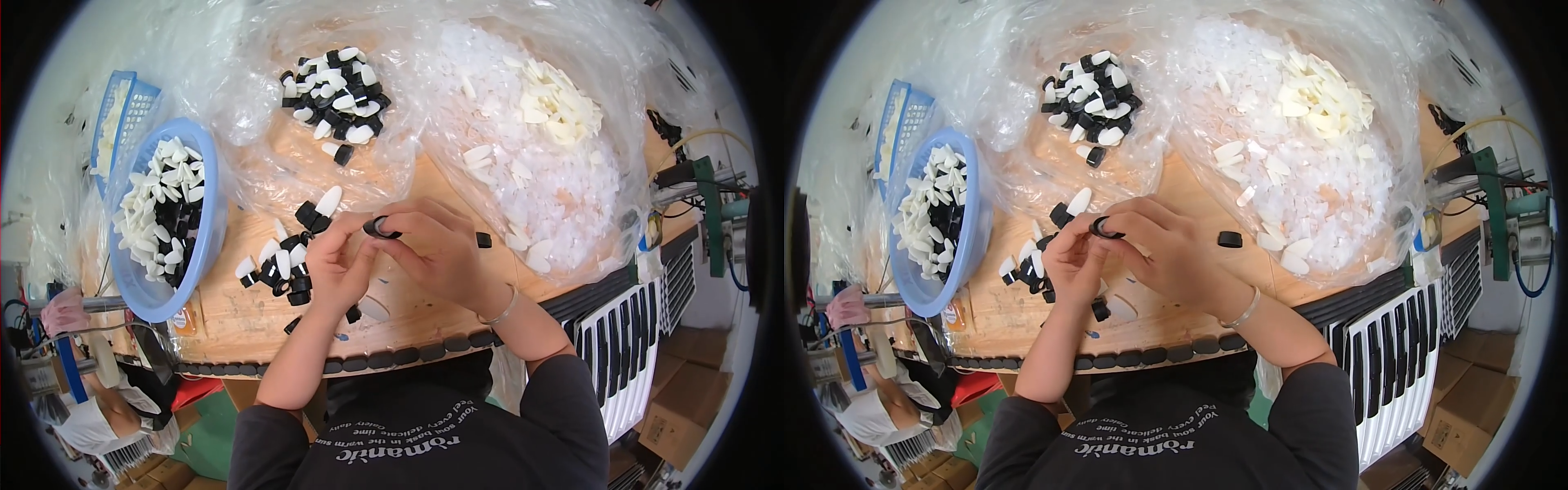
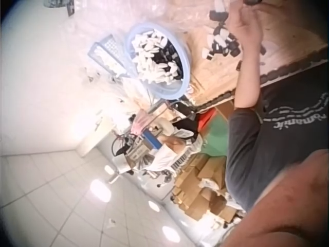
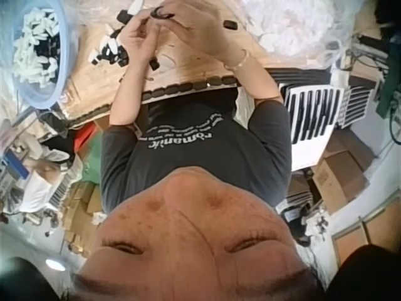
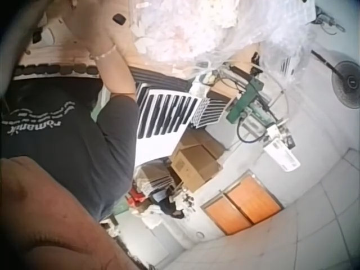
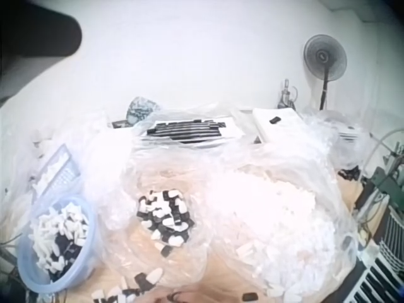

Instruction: The recorder is assembling small black circular rings and white plastic pegs at a workbench.

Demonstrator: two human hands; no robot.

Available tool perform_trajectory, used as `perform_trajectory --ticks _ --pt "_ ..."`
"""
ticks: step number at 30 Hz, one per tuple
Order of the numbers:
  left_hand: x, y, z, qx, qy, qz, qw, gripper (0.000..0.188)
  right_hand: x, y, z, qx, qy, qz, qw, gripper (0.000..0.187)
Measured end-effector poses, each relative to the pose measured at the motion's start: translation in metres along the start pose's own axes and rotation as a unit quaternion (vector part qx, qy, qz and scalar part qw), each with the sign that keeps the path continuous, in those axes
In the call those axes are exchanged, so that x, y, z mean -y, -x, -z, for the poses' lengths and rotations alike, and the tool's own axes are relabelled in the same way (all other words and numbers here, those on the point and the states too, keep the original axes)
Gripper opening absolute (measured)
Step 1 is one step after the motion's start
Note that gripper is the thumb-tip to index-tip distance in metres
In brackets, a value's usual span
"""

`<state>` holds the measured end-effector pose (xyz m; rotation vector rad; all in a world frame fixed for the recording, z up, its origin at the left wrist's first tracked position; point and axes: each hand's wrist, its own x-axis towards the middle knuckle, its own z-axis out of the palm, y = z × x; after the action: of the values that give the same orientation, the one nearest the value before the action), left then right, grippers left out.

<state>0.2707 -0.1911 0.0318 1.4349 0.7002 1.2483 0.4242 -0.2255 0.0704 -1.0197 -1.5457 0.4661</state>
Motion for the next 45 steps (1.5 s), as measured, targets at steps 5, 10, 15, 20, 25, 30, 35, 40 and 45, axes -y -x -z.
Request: perform_trajectory --ticks 5,10,15,20,25,30,35,40,45 --pt "0.002 -0.009 0.008 0.048 -0.096 -0.109 0.988 0.020 0.004 -0.004 0.006 0.049 0.103 0.087 0.990 0.019" --pt "-0.011 -0.021 0.014 0.115 -0.257 -0.250 0.926 0.023 0.004 -0.001 0.011 0.079 0.077 0.046 0.993 0.019" --pt "-0.010 -0.022 0.019 0.136 -0.258 -0.231 0.928 0.025 0.006 -0.001 0.011 0.117 0.103 0.044 0.987 0.019" --pt "-0.012 -0.018 0.006 0.070 -0.197 -0.164 0.964 0.024 0.006 0.001 0.008 0.069 0.126 0.066 0.988 0.018" --pt "-0.004 -0.017 0.009 0.073 -0.160 -0.167 0.970 0.022 0.009 -0.001 0.009 0.074 0.123 0.041 0.989 0.018" --pt "0.002 -0.015 0.008 0.068 -0.134 -0.149 0.977 0.017 0.009 -0.001 0.010 0.059 0.097 0.034 0.993 0.019" --pt "0.003 -0.013 0.008 0.070 -0.134 -0.138 0.979 0.017 0.005 0.000 0.009 0.049 0.112 0.073 0.990 0.020" --pt "-0.003 -0.012 0.006 0.068 -0.141 -0.128 0.979 0.017 0.003 0.002 0.008 0.044 0.102 0.069 0.991 0.019" --pt "0.001 -0.014 0.009 0.072 -0.142 -0.154 0.975 0.024 0.005 0.000 0.007 0.030 0.085 0.061 0.994 0.021"
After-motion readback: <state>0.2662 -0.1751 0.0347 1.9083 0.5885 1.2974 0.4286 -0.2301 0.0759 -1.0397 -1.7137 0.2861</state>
